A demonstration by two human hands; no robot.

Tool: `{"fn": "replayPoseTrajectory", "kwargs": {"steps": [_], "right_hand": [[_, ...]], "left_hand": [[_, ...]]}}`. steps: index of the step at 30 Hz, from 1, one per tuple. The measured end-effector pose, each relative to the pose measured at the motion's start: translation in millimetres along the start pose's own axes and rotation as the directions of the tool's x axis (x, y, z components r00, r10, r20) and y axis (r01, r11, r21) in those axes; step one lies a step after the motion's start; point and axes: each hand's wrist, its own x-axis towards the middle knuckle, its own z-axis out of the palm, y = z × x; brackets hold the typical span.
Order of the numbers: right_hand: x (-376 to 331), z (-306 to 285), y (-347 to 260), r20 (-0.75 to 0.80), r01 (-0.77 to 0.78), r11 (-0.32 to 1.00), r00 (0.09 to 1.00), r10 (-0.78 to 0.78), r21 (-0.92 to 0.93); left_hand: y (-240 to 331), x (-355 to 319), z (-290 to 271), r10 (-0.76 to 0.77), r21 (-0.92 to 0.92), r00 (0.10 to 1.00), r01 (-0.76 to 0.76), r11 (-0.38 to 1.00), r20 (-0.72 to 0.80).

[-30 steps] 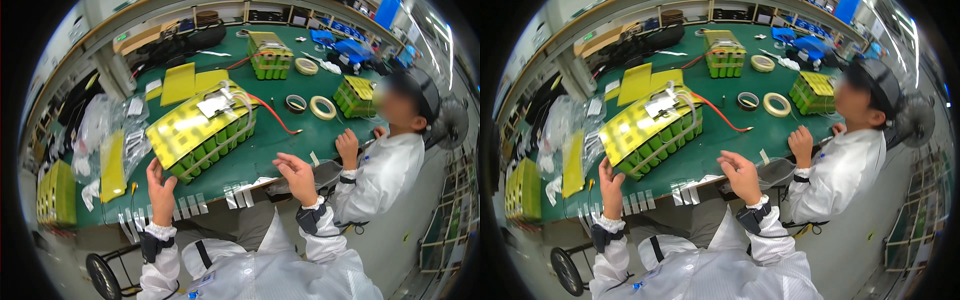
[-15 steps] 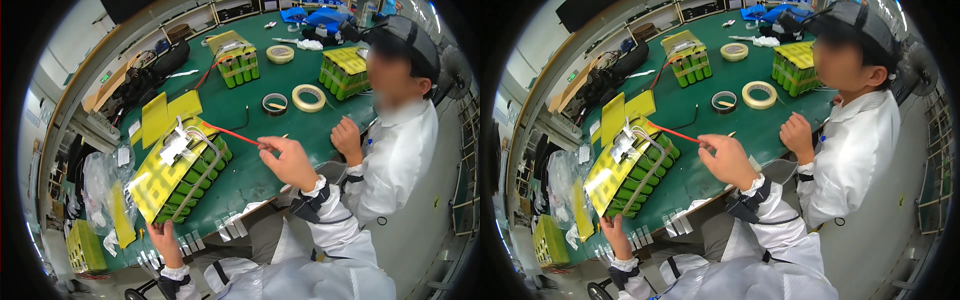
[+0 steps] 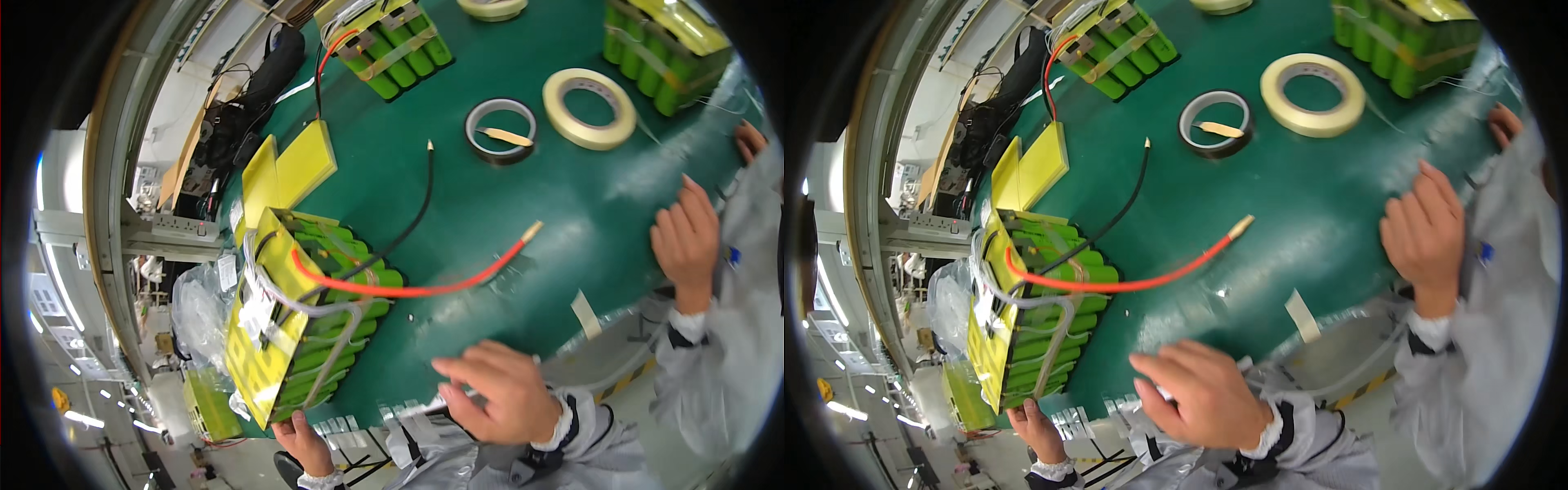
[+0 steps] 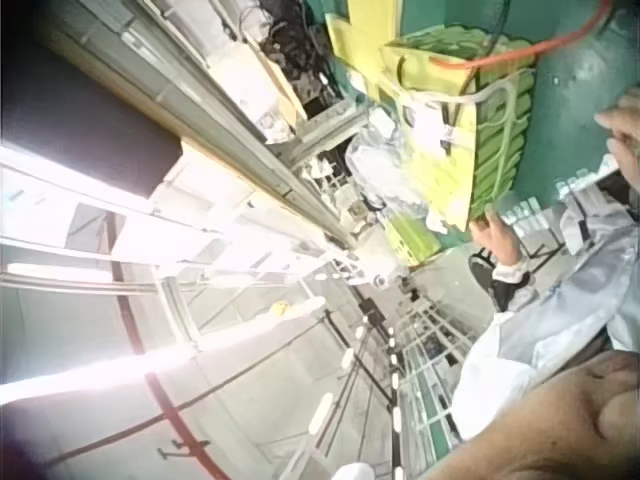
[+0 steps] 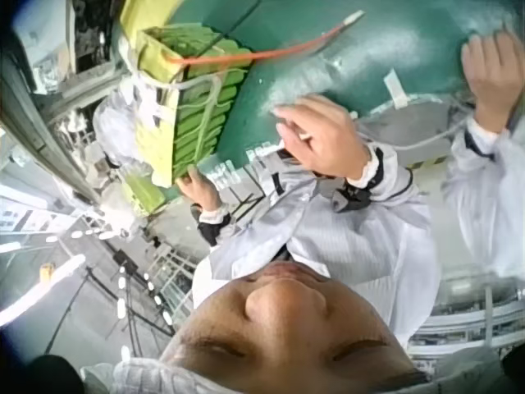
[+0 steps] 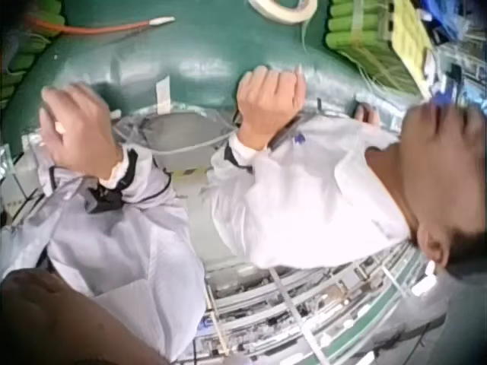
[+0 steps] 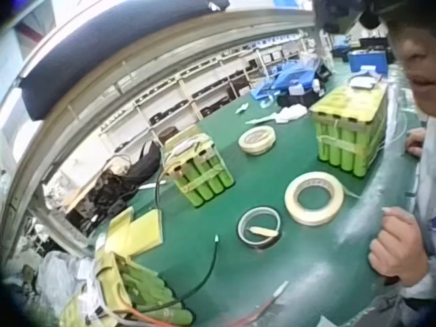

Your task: The recorder is assembling and inspecting large green battery packs at a workbench in a manufacturing facility, including applying tape and checking connections.

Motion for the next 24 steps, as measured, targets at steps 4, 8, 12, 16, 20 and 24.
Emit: {"fn": "replayPoseTrajectory", "kwargs": {"steps": [4, 8, 12, 16, 20, 24], "right_hand": [[-1.8, 4.4, 16.6, 0.014, 0.027, 0.999, 1.000, -0.026, -0.047], [-3.8, -1.0, 12.9, 0.055, -0.024, 0.981, 0.998, 0.035, -0.192], [5.5, 0.1, 19.2, 0.069, -0.033, 0.996, 0.997, 0.039, -0.084], [4.3, -0.4, 13.7, 0.024, -0.061, 0.994, 0.998, 0.064, -0.094], [6.3, 3.9, 22.7, 0.063, -0.064, 0.998, 0.996, 0.063, 0.018], [14.4, -3.8, 9.6, 0.223, -0.169, 0.981, 0.957, 0.188, -0.100]], "left_hand": [[8.8, -1.7, 2.1, -0.001, -0.059, 1.000, 0.001, 0.998, -0.016], [8.8, 0.2, 4.9, -0.013, -0.073, 1.000, 0.013, 0.997, 0.007], [17.6, -7.4, 1.3, -0.028, -0.092, 0.994, 0.018, 0.996, -0.105], [13.3, -1.3, 9.9, -0.050, -0.125, 0.996, 0.039, 0.991, -0.080], [17.2, -0.8, 1.9, -0.044, -0.072, 0.995, 0.038, 0.997, -0.094], [17.9, 1.9, 6.6, -0.090, -0.021, 0.992, 0.089, 0.996, -0.089]]}}
